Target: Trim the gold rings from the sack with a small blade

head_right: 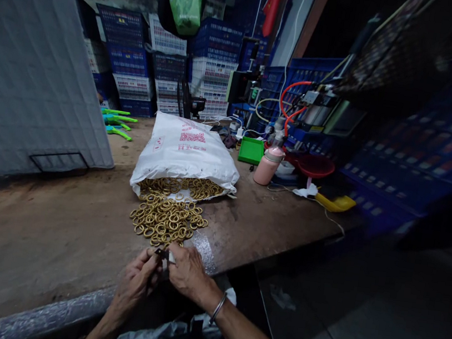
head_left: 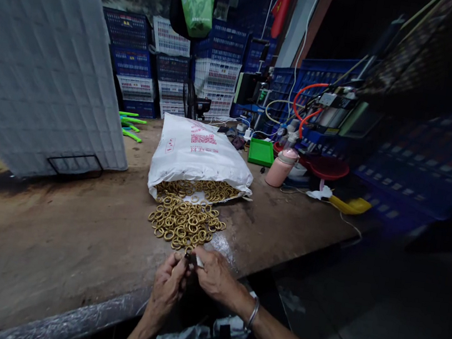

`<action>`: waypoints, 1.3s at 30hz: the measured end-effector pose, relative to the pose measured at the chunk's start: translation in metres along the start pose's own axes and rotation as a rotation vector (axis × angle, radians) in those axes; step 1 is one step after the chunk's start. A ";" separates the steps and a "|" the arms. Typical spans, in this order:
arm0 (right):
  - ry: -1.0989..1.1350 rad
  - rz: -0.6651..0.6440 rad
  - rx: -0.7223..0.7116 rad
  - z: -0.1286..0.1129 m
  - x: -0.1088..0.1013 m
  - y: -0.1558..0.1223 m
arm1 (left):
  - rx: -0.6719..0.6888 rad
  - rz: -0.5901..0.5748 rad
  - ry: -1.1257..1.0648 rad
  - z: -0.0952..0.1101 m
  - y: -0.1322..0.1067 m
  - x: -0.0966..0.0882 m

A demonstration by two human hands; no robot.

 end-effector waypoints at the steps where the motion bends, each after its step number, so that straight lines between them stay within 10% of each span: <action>1: -0.042 -0.005 -0.008 0.000 0.002 -0.001 | 0.015 0.001 -0.007 0.001 0.001 0.000; 14: -0.210 -0.044 -0.056 0.002 0.009 0.001 | 0.177 -0.065 0.085 0.003 -0.003 -0.005; 26: -0.218 0.260 0.237 0.051 -0.024 0.040 | -0.063 -0.033 -0.201 -0.014 -0.009 -0.003; 39: -0.332 0.173 0.209 0.053 -0.006 0.068 | -0.098 0.082 -0.532 -0.014 -0.003 -0.011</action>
Point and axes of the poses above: each hand's wrist, its own y-axis towards the middle knuckle, its own x-axis out of the palm, z = x × y, the point moved 7 cm from there along y, towards the middle knuckle, and after that the axes turned 15 degrees about x, right-handed, at the moved point
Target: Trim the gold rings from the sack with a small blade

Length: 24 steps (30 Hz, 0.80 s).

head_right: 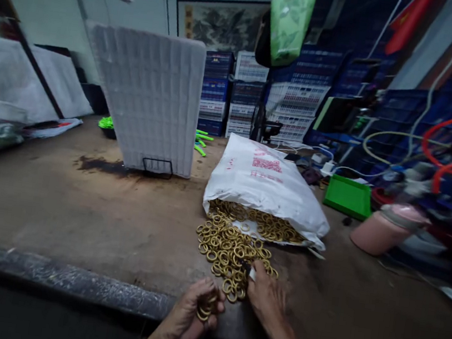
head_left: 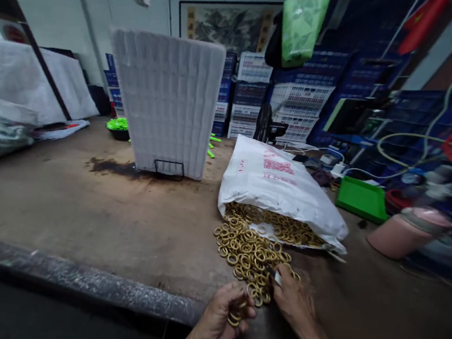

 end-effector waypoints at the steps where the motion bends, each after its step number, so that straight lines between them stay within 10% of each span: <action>1: 0.063 0.006 0.004 0.002 -0.001 0.001 | 0.000 0.016 -0.005 -0.001 0.000 -0.001; 12: 0.834 -0.268 0.012 -0.034 -0.005 -0.037 | 0.046 0.064 0.039 -0.003 0.009 -0.002; 24: 0.799 -0.343 -0.058 -0.039 -0.003 -0.047 | 0.353 -0.037 0.619 0.022 0.006 0.010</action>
Point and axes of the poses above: each hand's wrist, its own y-axis towards the middle knuckle, its own x-axis out of the palm, z = x × y, the point moved 7 cm from there along y, towards the middle knuckle, and after that the axes turned 15 degrees about x, right-handed, at the moved point
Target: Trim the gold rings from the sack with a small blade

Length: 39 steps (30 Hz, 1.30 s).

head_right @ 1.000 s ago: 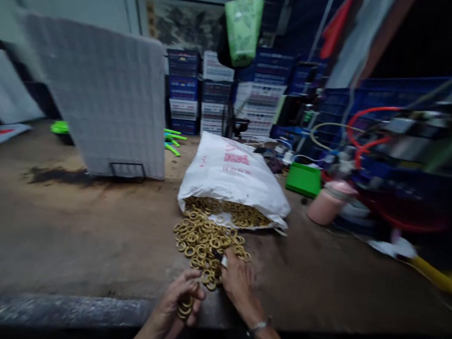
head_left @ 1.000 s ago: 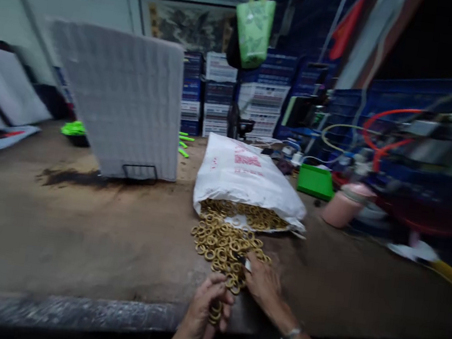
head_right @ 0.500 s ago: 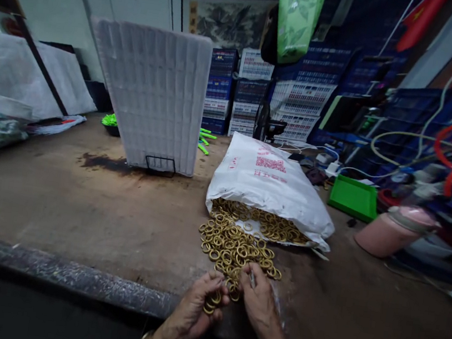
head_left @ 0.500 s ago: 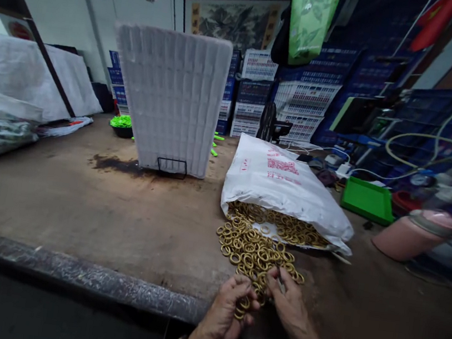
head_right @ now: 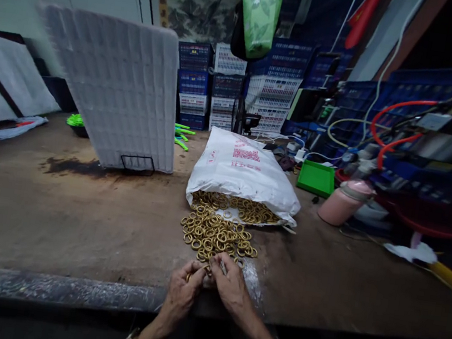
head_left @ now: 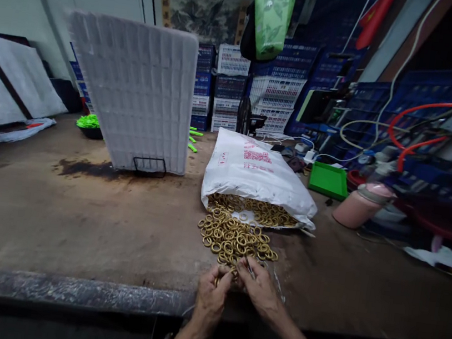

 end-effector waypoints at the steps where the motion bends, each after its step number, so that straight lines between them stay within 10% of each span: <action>1: -0.033 -0.003 -0.010 -0.002 0.000 0.000 | 0.071 -0.038 0.053 0.005 0.001 0.001; 5: -0.154 0.001 -0.037 -0.006 0.003 -0.002 | 0.193 -0.136 0.170 0.011 -0.001 0.004; 14: -0.148 0.021 -0.032 0.000 0.004 -0.005 | -0.179 -0.153 0.079 -0.011 -0.010 0.008; 39: 0.173 -0.006 -0.065 0.010 -0.023 -0.041 | -0.314 -0.172 -0.146 -0.028 -0.039 0.030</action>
Point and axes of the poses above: each hand's wrist, its own y-axis towards the middle knuckle, its own x-axis out of the palm, z = x × y, the point moved 7 cm from there along y, towards the middle knuckle, and after that the axes turned 15 degrees about x, right-handed, at the moved point
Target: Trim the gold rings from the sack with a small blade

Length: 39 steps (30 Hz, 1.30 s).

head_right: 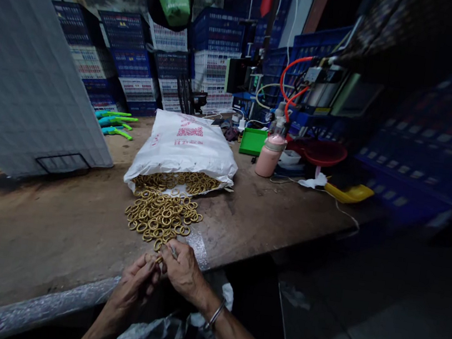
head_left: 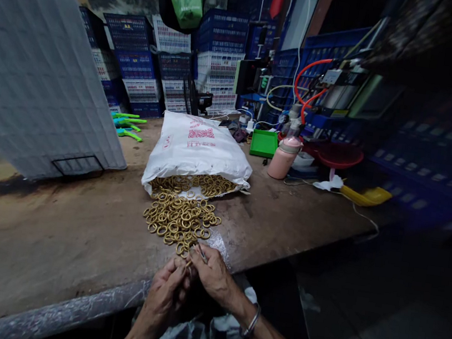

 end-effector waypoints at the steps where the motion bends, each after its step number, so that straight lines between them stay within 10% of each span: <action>1: -0.021 0.026 0.003 0.000 -0.002 0.000 | 0.002 0.001 -0.003 0.000 -0.001 -0.001; 14: -0.648 0.069 -0.097 0.007 0.014 -0.014 | 0.091 -0.015 0.014 0.002 0.001 -0.006; 34: -0.754 0.016 -0.027 0.007 0.016 -0.018 | 0.138 0.012 0.226 0.015 -0.010 -0.007; 39: -0.849 0.236 0.060 0.022 -0.005 0.000 | 0.007 -0.002 0.140 0.015 -0.021 0.004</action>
Point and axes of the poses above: each hand's wrist, its own y-axis towards the middle knuckle, its own x-axis out of the palm, z = x × y, the point moved 7 cm from there along y, towards the middle knuckle, and after that the axes turned 15 degrees about x, right-handed, at the moved point
